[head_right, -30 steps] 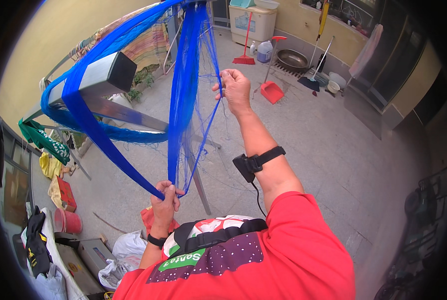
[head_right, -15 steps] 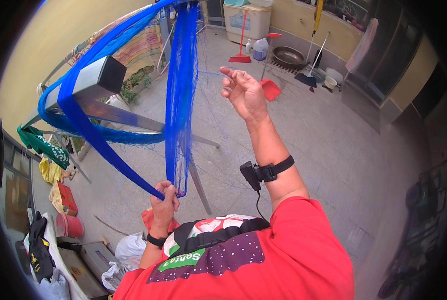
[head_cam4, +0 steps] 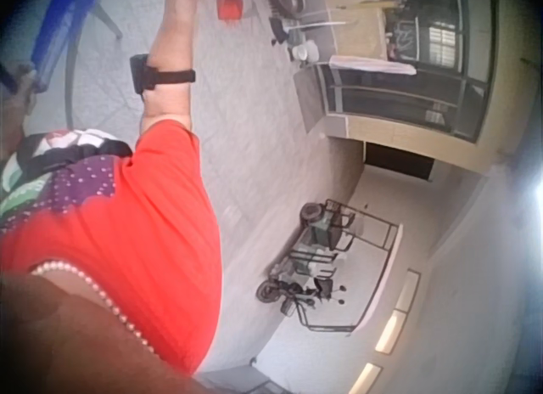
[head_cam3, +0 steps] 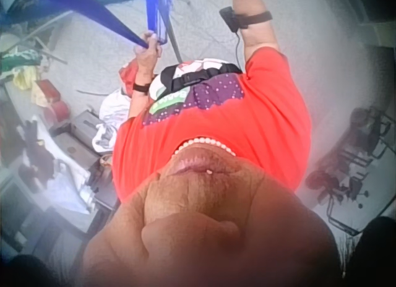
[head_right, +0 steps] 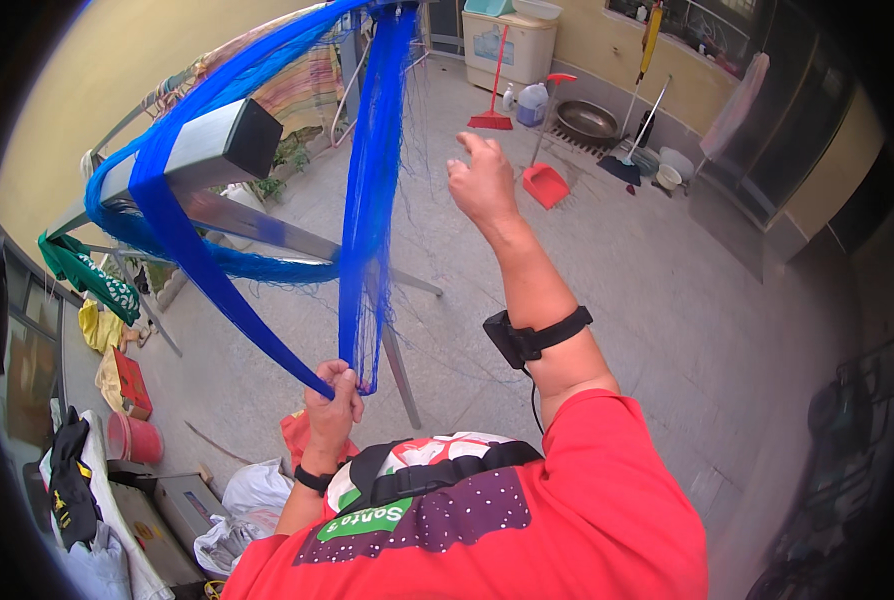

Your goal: The person repairs a blue fishing net by hand, repeatedly pulling loose threads through the mesh and tightening them. The net is draped over a metal frame while the person works on individual sections.

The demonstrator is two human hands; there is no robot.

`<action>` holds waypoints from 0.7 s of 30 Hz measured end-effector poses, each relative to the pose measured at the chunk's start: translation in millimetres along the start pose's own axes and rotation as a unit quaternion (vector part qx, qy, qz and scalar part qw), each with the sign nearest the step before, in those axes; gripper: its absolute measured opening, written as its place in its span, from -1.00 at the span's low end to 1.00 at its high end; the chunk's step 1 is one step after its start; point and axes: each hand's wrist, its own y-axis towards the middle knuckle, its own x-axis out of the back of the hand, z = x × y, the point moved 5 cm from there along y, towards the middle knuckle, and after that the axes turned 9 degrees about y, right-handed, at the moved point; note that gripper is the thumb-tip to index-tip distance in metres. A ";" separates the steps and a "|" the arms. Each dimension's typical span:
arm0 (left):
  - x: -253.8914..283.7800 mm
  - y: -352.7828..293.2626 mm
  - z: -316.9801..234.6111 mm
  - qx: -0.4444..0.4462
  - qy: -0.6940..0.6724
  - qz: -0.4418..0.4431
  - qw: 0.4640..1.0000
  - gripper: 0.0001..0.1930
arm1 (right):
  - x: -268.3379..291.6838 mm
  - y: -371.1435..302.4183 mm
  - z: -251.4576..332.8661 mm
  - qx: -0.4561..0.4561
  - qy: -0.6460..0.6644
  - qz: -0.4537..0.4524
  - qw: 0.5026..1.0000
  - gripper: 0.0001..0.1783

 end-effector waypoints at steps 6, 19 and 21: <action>0.0 0.2 1.5 0.005 -0.010 0.001 1.000 -0.91 | -25.6 16.4 25.8 0.073 0.050 0.033 0.996 -0.84; 1.4 0.4 2.0 -0.002 -0.004 0.002 1.000 -0.90 | -68.2 13.4 7.1 0.016 -0.018 0.194 0.981 -0.81; 1.8 1.0 3.2 0.006 -0.011 -0.001 1.000 -0.90 | -54.2 5.1 10.3 0.033 -0.010 0.175 0.984 -0.81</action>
